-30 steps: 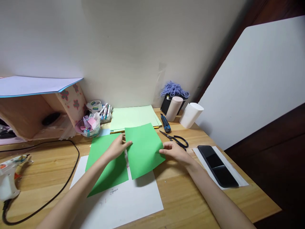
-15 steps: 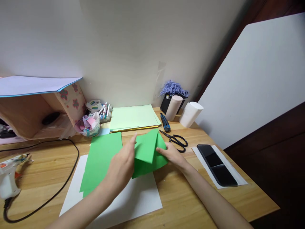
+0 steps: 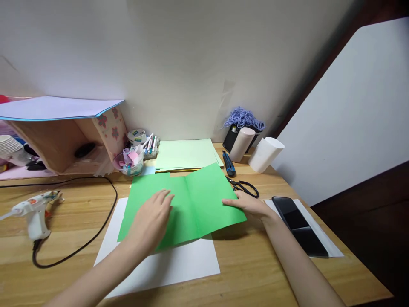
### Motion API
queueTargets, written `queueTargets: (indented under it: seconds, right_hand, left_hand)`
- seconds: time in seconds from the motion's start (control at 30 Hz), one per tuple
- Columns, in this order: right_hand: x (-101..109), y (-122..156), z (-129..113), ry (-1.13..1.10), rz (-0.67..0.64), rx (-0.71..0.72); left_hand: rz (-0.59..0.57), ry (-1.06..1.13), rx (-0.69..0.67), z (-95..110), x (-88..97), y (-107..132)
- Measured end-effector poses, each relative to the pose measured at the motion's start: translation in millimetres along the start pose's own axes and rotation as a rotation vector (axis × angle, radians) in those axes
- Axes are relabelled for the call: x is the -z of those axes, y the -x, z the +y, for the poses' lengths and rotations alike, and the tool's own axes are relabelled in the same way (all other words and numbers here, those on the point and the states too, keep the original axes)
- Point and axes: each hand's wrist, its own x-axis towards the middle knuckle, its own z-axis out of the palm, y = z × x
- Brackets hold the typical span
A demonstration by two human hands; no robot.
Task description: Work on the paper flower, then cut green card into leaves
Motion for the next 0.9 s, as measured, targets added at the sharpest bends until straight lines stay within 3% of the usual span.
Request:
queueTargets:
  seconds: [0.13, 0.27, 0.47, 0.57, 0.9]
  right_hand:
    - [1.8, 2.8, 2.5, 0.145, -0.065, -0.081]
    - [10.1, -13.5, 4.6, 0.136, 0.078, -0.074]
    - [16.4, -61.4, 2.1, 0.048, 0.42, -0.012]
    - [15.9, -72.3, 4.0, 0.089, 0.448, -0.01]
    - [17.7, -71.1, 6.1, 0.246, 0.433, -0.046]
  left_hand:
    - [-0.113, 0.08, -0.073, 12.2, -41.7, -38.4]
    - [-0.114, 0.185, -0.08, 7.2, -71.9, -50.7]
    - [-0.059, 0.262, -0.056, -7.9, -77.5, -57.7]
    - [-0.045, 0.233, 0.003, -14.1, -81.1, -66.1]
    - [-0.077, 0.145, 0.004, -17.4, -86.2, -68.7]
